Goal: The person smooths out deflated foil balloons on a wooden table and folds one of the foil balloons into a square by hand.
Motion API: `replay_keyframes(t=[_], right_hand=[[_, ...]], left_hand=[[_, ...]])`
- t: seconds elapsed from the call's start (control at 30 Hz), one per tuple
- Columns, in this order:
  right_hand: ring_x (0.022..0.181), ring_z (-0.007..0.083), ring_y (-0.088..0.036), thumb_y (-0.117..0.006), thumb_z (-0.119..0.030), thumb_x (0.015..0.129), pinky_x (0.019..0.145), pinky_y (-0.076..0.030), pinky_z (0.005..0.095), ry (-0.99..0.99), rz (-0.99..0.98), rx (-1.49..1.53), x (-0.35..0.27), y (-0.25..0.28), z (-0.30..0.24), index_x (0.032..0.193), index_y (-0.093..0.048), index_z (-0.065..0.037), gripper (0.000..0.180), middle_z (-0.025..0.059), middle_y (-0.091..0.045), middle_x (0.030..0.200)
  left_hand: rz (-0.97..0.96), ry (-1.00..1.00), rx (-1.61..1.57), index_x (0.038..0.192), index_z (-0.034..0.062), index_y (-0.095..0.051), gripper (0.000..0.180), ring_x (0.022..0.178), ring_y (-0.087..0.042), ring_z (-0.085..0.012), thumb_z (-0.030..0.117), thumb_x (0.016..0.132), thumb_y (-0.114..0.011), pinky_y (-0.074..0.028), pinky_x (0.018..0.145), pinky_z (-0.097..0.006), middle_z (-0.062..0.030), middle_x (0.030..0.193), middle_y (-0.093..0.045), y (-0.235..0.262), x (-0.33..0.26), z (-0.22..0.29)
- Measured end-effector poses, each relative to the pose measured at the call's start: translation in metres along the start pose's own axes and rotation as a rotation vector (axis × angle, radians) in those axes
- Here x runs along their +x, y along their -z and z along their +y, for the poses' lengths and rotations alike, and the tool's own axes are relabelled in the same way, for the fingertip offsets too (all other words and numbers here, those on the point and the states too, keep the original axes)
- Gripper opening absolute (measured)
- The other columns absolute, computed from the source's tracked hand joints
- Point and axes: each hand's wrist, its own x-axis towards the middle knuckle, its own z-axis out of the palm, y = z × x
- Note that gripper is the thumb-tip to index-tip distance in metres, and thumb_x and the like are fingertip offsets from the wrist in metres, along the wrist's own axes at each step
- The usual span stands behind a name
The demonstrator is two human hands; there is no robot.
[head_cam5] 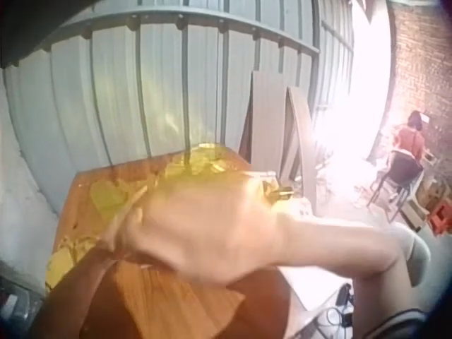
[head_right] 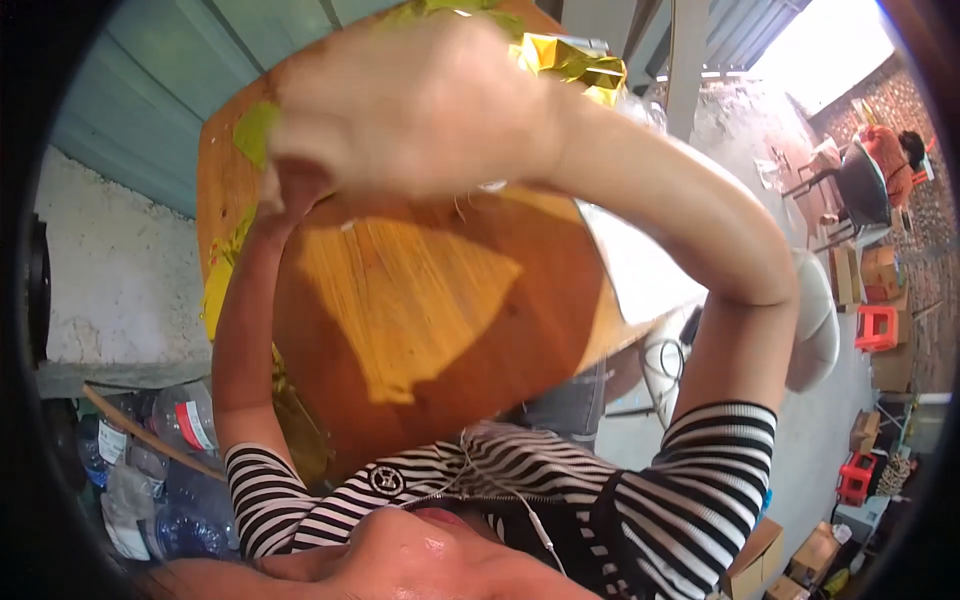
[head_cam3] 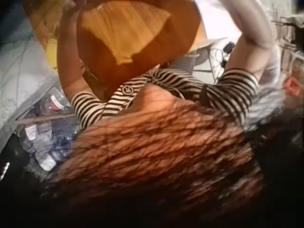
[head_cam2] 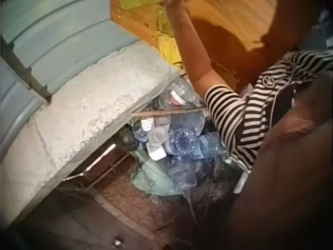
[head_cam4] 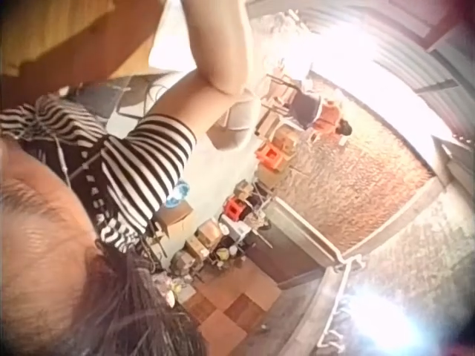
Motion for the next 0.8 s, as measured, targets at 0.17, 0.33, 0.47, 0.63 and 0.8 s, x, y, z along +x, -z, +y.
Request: replay_keyframes(t=[0.17, 0.33, 0.47, 0.63, 0.8], right_hand=[[0.060, 0.0079, -0.051, -0.068, -0.016, 0.080, 0.047, -0.036, 0.0231, 0.197, -0.083, 0.213, -0.049, -0.014, -0.126, 0.099, -0.071, -0.005, 0.022, -0.0039, -0.046, 0.071], [0.062, 0.0103, -0.052, -0.068, -0.021, 0.081, 0.050, -0.040, 0.0247, 0.034, -0.043, 0.253, -0.099, -0.011, -0.218, 0.100, -0.071, -0.007, 0.023, -0.0025, -0.055, 0.078], [0.064, 0.0105, -0.052, -0.071, -0.021, 0.079, 0.054, -0.043, 0.0242, -0.047, -0.027, 0.249, -0.117, -0.004, -0.257, 0.102, -0.072, -0.007, 0.027, -0.0014, -0.058, 0.084], [0.073, 0.0123, -0.059, -0.074, -0.021, 0.087, 0.063, -0.049, 0.0255, -0.025, -0.133, 0.405, -0.126, 0.007, -0.274, 0.108, -0.073, -0.008, 0.025, 0.0002, -0.064, 0.094], [0.087, 0.0214, -0.066, -0.072, -0.037, 0.092, 0.075, -0.054, 0.0346, -0.386, -0.243, 0.638, -0.146, 0.032, -0.261, 0.120, -0.070, -0.008, 0.041, 0.0058, -0.068, 0.107]], left_hand=[[-0.125, -0.094, 0.567, 0.125, 0.0065, -0.067, 0.041, 0.101, -0.065, -0.0304, 0.001, 0.084, -0.075, -0.051, 0.091, -0.043, -0.0099, 0.111, -0.067, 0.047, -0.100, 0.010], [-0.200, -0.095, 0.515, 0.115, 0.0068, -0.070, 0.034, 0.104, -0.063, -0.0350, -0.001, 0.082, -0.066, -0.050, 0.092, -0.047, -0.0119, 0.121, -0.067, 0.052, -0.169, 0.073], [-0.431, -0.114, 0.426, 0.118, 0.0055, -0.070, 0.039, 0.121, -0.061, -0.0357, 0.001, 0.080, -0.062, -0.047, 0.104, -0.052, -0.0134, 0.130, -0.066, 0.036, -0.193, 0.114], [-0.548, 0.025, 0.449, 0.121, 0.0049, -0.069, 0.037, 0.130, -0.057, -0.0366, 0.013, 0.084, -0.068, -0.039, 0.114, -0.056, -0.0162, 0.136, -0.062, 0.028, -0.225, 0.127], [-0.567, 0.143, 0.598, 0.128, 0.0062, -0.065, 0.047, 0.134, -0.053, -0.0380, 0.027, 0.087, -0.074, -0.036, 0.116, -0.056, -0.0177, 0.144, -0.056, 0.029, -0.260, 0.135]])
